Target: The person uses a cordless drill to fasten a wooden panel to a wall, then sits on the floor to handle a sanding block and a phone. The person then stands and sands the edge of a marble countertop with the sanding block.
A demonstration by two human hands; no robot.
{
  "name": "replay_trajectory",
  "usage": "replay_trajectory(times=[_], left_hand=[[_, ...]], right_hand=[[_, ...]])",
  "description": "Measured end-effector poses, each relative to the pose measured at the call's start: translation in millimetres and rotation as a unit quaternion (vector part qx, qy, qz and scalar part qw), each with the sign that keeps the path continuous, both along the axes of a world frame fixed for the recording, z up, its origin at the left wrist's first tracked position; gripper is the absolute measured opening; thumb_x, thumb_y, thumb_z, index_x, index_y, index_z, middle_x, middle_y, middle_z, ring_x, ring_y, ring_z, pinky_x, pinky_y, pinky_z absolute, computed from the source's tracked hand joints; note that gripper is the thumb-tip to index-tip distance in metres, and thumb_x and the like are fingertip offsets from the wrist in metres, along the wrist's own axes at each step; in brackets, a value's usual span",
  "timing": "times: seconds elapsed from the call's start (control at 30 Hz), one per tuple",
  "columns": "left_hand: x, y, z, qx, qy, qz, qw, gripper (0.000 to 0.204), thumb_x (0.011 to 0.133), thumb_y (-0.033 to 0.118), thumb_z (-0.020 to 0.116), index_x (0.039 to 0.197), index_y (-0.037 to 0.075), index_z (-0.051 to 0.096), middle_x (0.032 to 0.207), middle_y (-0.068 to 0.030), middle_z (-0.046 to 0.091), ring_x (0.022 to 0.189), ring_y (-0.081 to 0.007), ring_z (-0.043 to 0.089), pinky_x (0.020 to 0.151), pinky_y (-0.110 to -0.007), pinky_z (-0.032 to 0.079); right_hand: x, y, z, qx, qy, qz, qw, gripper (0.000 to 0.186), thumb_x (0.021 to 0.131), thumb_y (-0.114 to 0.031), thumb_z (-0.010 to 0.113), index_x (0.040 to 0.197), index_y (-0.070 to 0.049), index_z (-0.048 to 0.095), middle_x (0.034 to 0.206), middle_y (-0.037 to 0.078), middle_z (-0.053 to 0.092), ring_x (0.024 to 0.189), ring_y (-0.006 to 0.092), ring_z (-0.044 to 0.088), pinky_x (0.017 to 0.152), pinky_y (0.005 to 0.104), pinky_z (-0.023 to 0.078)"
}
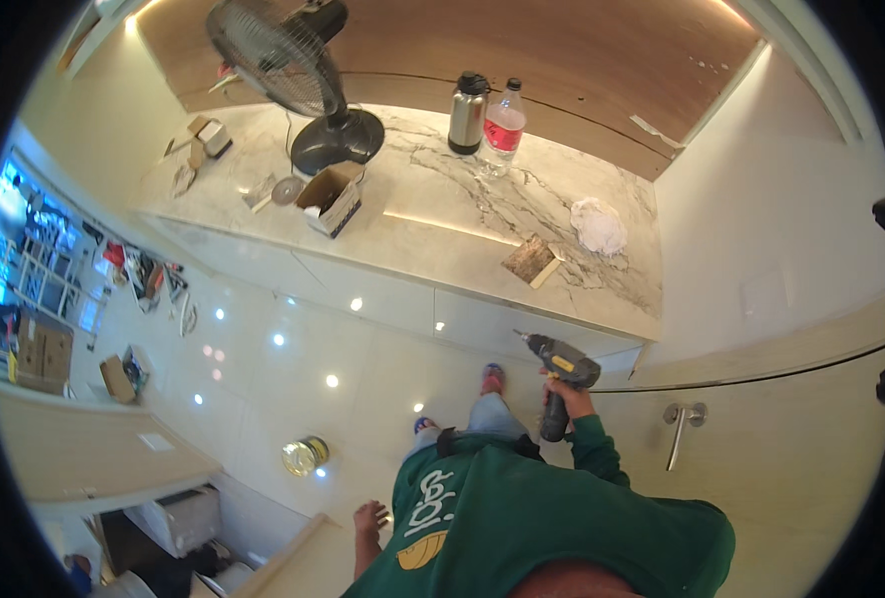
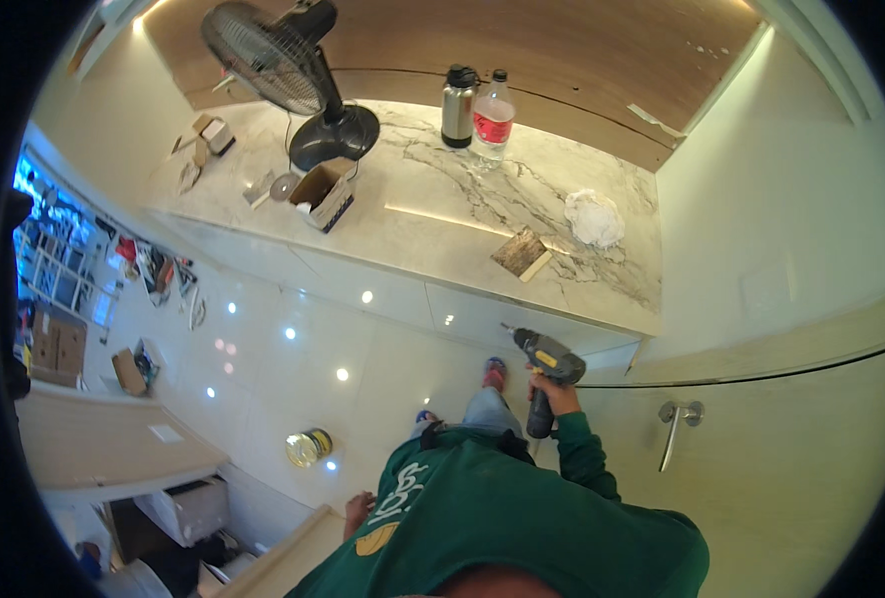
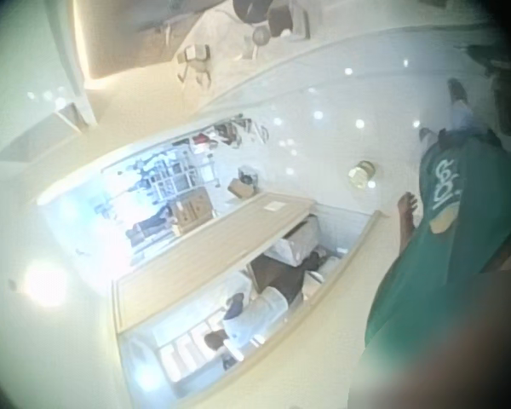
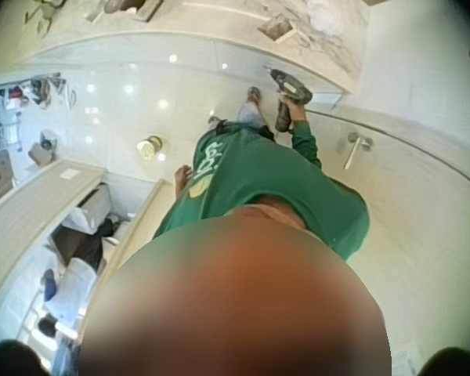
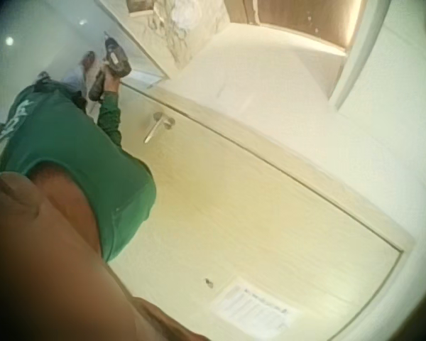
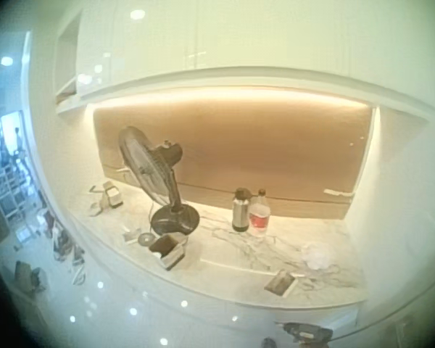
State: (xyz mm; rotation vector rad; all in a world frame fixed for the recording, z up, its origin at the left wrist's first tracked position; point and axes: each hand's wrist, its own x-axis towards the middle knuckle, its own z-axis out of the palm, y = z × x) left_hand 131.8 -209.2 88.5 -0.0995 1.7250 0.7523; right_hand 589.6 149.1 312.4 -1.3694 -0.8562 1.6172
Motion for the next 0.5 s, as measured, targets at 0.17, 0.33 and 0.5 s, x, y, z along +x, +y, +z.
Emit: replay_trajectory(times=[0.17,0.33,0.5], left_hand=[[9,21,4,-0.019,0.001,0.064,0.998,0.036,0.103,0.03,0.058,0.122,-0.001,0.059,0.111,-0.0175,0.071,0.092,-0.0301,0.072,0.075,-0.044,0.057],[27,42,5,0.003,0.018,0.129,0.992,0.037,0.103,0.033,0.058,0.122,0.001,0.059,0.112,-0.016,0.071,0.09,-0.0288,0.07,0.075,-0.042,0.057],[69,72,25,0.012,0.025,0.205,0.978,0.034,0.103,0.03,0.06,0.12,0.001,0.062,0.107,-0.0141,0.072,0.086,-0.0251,0.071,0.07,-0.038,0.056]], right_hand=[[-1,-20,-13,0.039,-0.227,0.159,0.96,0.043,0.085,-0.024,0.077,0.121,-0.003,0.066,0.085,0.01,0.069,0.076,0.0202,0.069,0.074,0.0355,0.056],[-18,3,21,0.197,-0.385,0.334,0.837,0.057,0.079,-0.031,0.083,0.125,-0.003,0.063,0.109,0.017,0.071,0.101,0.033,0.071,0.09,0.0404,0.055],[-50,67,56,0.228,-0.38,0.433,0.785,0.066,0.077,-0.035,0.086,0.13,-0.007,0.06,0.118,0.016,0.068,0.108,0.0368,0.069,0.091,0.0423,0.055]])
